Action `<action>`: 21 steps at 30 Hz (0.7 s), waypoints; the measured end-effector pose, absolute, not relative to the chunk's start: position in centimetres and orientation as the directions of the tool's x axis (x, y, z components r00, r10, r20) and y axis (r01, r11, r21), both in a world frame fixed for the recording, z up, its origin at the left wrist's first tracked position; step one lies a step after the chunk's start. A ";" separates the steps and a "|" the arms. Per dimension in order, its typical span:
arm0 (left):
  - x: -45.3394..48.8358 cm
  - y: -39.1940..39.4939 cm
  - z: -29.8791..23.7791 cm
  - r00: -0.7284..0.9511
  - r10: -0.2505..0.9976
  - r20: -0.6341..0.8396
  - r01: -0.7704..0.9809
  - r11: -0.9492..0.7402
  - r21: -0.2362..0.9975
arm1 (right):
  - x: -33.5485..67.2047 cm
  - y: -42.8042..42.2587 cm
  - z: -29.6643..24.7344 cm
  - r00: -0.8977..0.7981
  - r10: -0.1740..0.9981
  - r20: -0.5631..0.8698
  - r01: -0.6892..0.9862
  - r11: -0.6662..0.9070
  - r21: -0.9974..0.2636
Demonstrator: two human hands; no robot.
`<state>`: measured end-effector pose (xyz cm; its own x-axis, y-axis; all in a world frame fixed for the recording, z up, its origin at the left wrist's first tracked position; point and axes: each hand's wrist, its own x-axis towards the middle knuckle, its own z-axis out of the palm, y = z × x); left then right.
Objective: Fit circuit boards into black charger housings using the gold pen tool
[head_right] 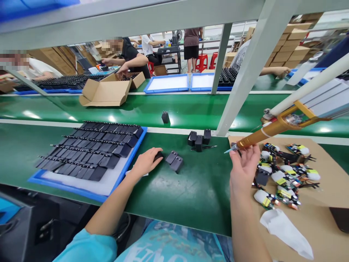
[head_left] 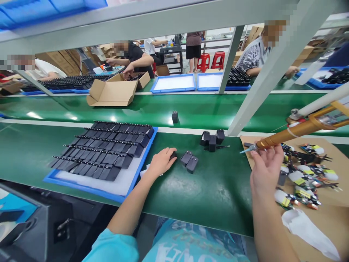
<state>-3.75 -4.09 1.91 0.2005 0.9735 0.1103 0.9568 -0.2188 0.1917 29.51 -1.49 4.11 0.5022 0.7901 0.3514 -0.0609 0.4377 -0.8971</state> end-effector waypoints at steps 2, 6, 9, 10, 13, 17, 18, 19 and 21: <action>-4.0 -4.3 2.2 0.095 0.949 0.302 0.945 -0.181 0.272 | 29.6 -1.4 4.1 0.509 0.784 0.354 -0.041 0.433 -0.901; -4.2 -4.7 2.9 -0.046 0.905 0.423 0.944 -0.098 0.314 | 29.6 -1.2 3.9 0.521 0.774 0.361 -0.056 0.452 -0.890; -3.7 -5.0 2.7 0.047 0.977 0.206 0.972 -0.092 0.215 | 29.6 -1.2 3.8 0.523 0.777 0.350 -0.073 0.450 -0.890; -3.6 -5.1 2.7 0.056 0.981 0.186 0.975 -0.094 0.201 | 29.6 -1.2 3.8 0.519 0.782 0.346 -0.077 0.445 -0.892; -3.2 -5.4 2.7 0.020 0.968 0.250 0.977 -0.071 0.200 | 29.6 -1.2 3.7 0.514 0.789 0.338 -0.087 0.439 -0.894; -3.2 -5.5 3.1 0.020 0.982 0.187 0.985 -0.052 0.165 | 29.7 -1.1 3.4 0.522 0.786 0.331 -0.081 0.432 -0.898; -3.2 -5.5 3.1 0.016 0.981 0.194 0.985 -0.050 0.168 | 29.8 -1.0 3.3 0.522 0.786 0.331 -0.073 0.428 -0.901; -3.2 -5.5 3.1 0.009 0.978 0.210 0.984 -0.047 0.174 | 29.8 -1.0 3.2 0.523 0.784 0.334 -0.065 0.427 -0.902; -3.3 -5.5 2.9 -0.012 0.977 0.212 0.980 -0.031 0.199 | 30.0 -0.9 3.1 0.529 0.777 0.340 -0.057 0.432 -0.900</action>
<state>-3.29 -5.47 2.88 -0.0119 0.9773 0.2116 0.9795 -0.0311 0.1989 29.98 -0.87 3.08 0.5292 0.7774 0.3399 -0.0573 0.4324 -0.8998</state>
